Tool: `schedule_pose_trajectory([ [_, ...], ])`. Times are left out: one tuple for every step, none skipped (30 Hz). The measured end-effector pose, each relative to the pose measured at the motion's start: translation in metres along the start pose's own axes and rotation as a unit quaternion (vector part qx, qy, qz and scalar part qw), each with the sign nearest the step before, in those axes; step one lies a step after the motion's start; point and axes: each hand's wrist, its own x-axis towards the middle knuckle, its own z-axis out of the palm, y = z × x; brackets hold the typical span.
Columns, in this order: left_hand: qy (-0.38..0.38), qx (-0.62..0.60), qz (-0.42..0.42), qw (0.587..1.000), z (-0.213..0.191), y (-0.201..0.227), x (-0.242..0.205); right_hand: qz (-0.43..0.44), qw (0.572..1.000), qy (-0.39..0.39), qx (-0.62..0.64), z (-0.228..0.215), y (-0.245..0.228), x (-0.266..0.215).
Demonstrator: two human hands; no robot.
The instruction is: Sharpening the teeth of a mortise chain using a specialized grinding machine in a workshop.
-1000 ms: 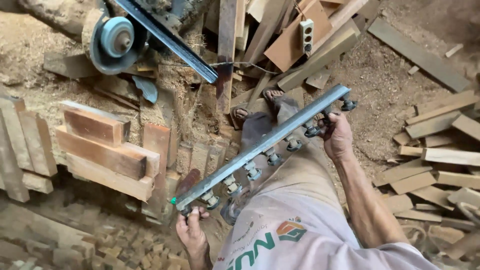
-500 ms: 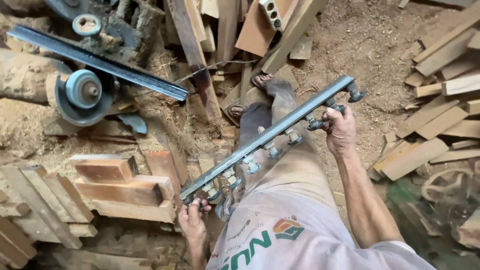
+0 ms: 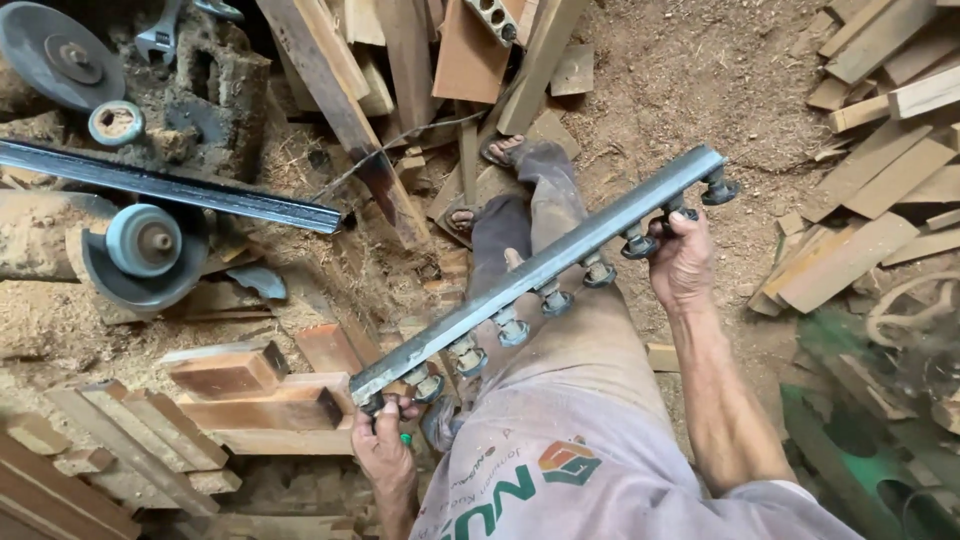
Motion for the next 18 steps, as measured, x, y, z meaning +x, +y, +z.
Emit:
schedule_pose_trajectory([
  [0.010, 0.006, -0.014, 1.000, 0.000, 0.000, -0.001, 0.000, 1.000, 0.000, -0.003, -0.002, 0.000, 0.003],
  [0.020, 0.011, -0.028, 0.999, 0.000, -0.001, -0.003, 0.000, 1.000, 0.001, -0.007, -0.003, 0.001, 0.005],
  [0.021, 0.012, -0.029, 0.999, 0.005, 0.007, -0.004, 0.001, 1.000, 0.001, -0.008, -0.006, 0.002, 0.009],
  [0.006, 0.042, -0.020, 0.999, 0.009, 0.014, -0.005, 0.003, 1.000, 0.006, -0.011, -0.009, 0.003, 0.014],
  [-0.008, 0.071, -0.011, 0.997, 0.013, 0.022, -0.007, 0.005, 1.000, 0.010, -0.015, -0.012, 0.005, 0.018],
  [-0.006, 0.070, -0.013, 0.997, 0.010, 0.014, -0.005, 0.007, 1.000, 0.010, -0.017, -0.008, 0.000, 0.014],
  [-0.001, 0.050, -0.012, 0.999, 0.008, 0.005, -0.004, 0.011, 1.000, -0.003, -0.028, -0.004, -0.005, 0.012],
  [0.004, 0.029, -0.010, 1.000, 0.006, -0.004, -0.002, 0.015, 0.999, -0.016, -0.039, 0.001, -0.011, 0.011],
  [0.006, 0.028, -0.012, 1.000, 0.010, -0.002, -0.005, 0.016, 0.999, -0.017, -0.041, 0.003, -0.012, 0.013],
  [0.026, 0.029, -0.045, 0.998, 0.014, 0.000, -0.007, 0.011, 0.997, -0.025, -0.065, 0.005, -0.013, 0.016],
  [0.046, 0.029, -0.077, 0.996, 0.017, 0.001, -0.008, 0.006, 0.996, -0.032, -0.089, 0.007, -0.013, 0.019],
  [0.049, 0.028, -0.078, 0.995, 0.017, -0.001, -0.012, 0.008, 0.995, -0.034, -0.090, 0.014, -0.016, 0.017],
  [0.063, -0.006, -0.098, 0.993, 0.017, -0.003, -0.014, -0.001, 0.995, -0.036, -0.095, 0.022, -0.019, 0.016],
  [0.076, -0.040, -0.117, 0.989, 0.017, -0.005, -0.016, -0.010, 0.994, -0.037, -0.100, 0.029, -0.022, 0.015],
  [0.078, -0.040, -0.119, 0.989, 0.018, -0.003, -0.018, -0.009, 0.994, -0.038, -0.102, 0.035, -0.023, 0.015],
  [0.073, -0.017, -0.111, 0.991, 0.019, -0.002, -0.019, -0.008, 0.991, -0.030, -0.127, 0.041, -0.025, 0.015],
  [0.067, 0.006, -0.103, 0.992, 0.019, 0.001, -0.022, -0.008, 0.988, -0.022, -0.151, 0.047, -0.026, 0.014],
  [0.069, 0.006, -0.104, 0.992, 0.016, -0.001, -0.021, -0.006, 0.988, -0.023, -0.153, 0.052, -0.025, 0.013],
])
